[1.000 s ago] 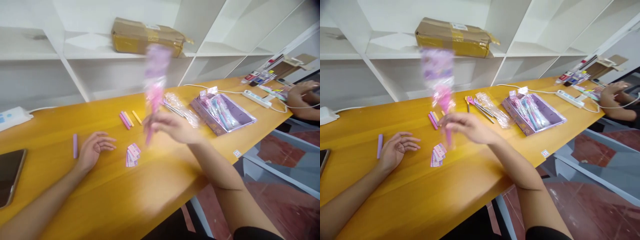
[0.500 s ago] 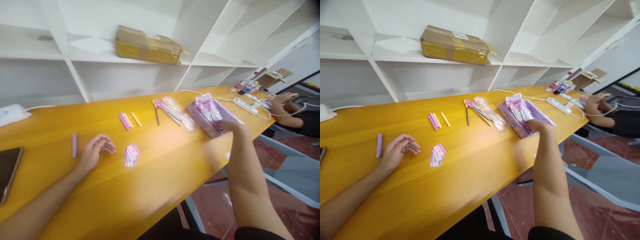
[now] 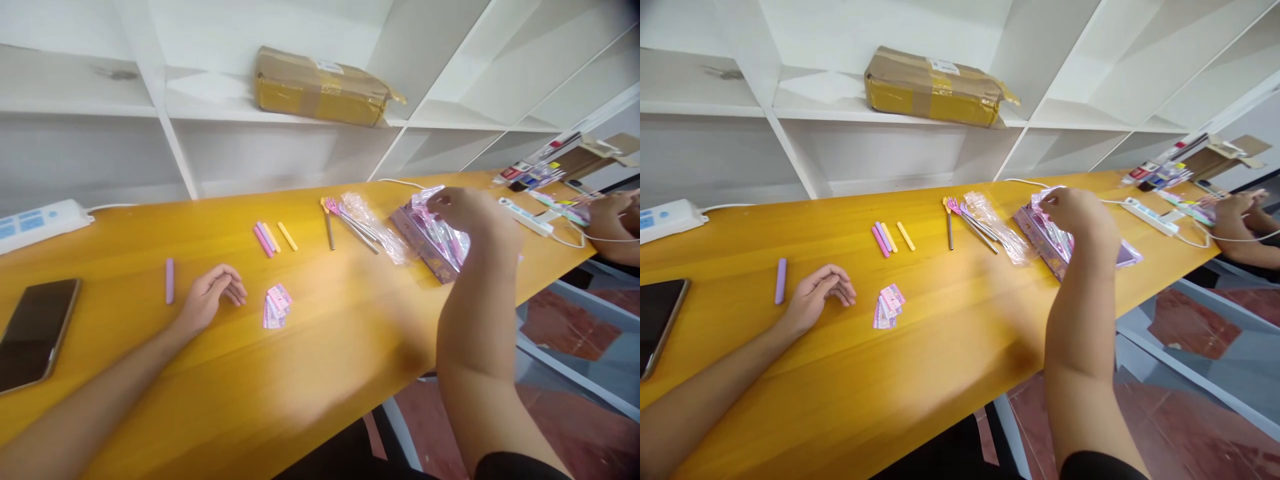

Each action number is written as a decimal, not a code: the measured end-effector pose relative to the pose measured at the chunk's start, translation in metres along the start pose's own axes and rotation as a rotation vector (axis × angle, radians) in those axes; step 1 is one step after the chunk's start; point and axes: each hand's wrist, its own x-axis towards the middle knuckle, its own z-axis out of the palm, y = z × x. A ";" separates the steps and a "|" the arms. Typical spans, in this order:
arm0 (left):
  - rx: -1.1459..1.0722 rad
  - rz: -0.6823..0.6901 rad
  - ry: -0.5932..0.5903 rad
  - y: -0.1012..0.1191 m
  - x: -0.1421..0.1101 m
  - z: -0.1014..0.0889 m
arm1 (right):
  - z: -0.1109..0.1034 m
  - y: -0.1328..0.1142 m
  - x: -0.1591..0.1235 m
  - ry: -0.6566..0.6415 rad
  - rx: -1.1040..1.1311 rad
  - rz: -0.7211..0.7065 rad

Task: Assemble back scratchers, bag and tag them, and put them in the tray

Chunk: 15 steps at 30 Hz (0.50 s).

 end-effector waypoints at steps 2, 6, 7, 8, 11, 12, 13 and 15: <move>0.006 0.004 -0.015 0.000 0.000 0.000 | 0.001 -0.032 -0.002 0.004 0.066 -0.076; 0.021 -0.003 -0.019 0.003 -0.001 0.001 | 0.028 -0.078 0.012 -0.129 0.084 -0.200; 0.020 -0.006 -0.016 0.004 -0.001 0.002 | 0.038 -0.085 0.019 -0.175 0.041 -0.229; 0.018 -0.007 -0.010 0.004 -0.001 0.002 | 0.049 -0.090 0.027 -0.214 -0.009 -0.255; 0.017 -0.007 -0.004 0.005 -0.002 0.004 | 0.080 -0.100 0.049 -0.271 -0.135 -0.301; 0.020 -0.009 -0.006 0.005 -0.002 0.004 | 0.090 -0.101 0.055 -0.276 -0.153 -0.306; 0.024 -0.012 -0.011 0.005 -0.002 0.004 | 0.098 -0.102 0.060 -0.280 -0.171 -0.313; 0.031 -0.019 -0.013 0.005 -0.002 0.003 | 0.112 -0.102 0.067 -0.265 -0.189 -0.343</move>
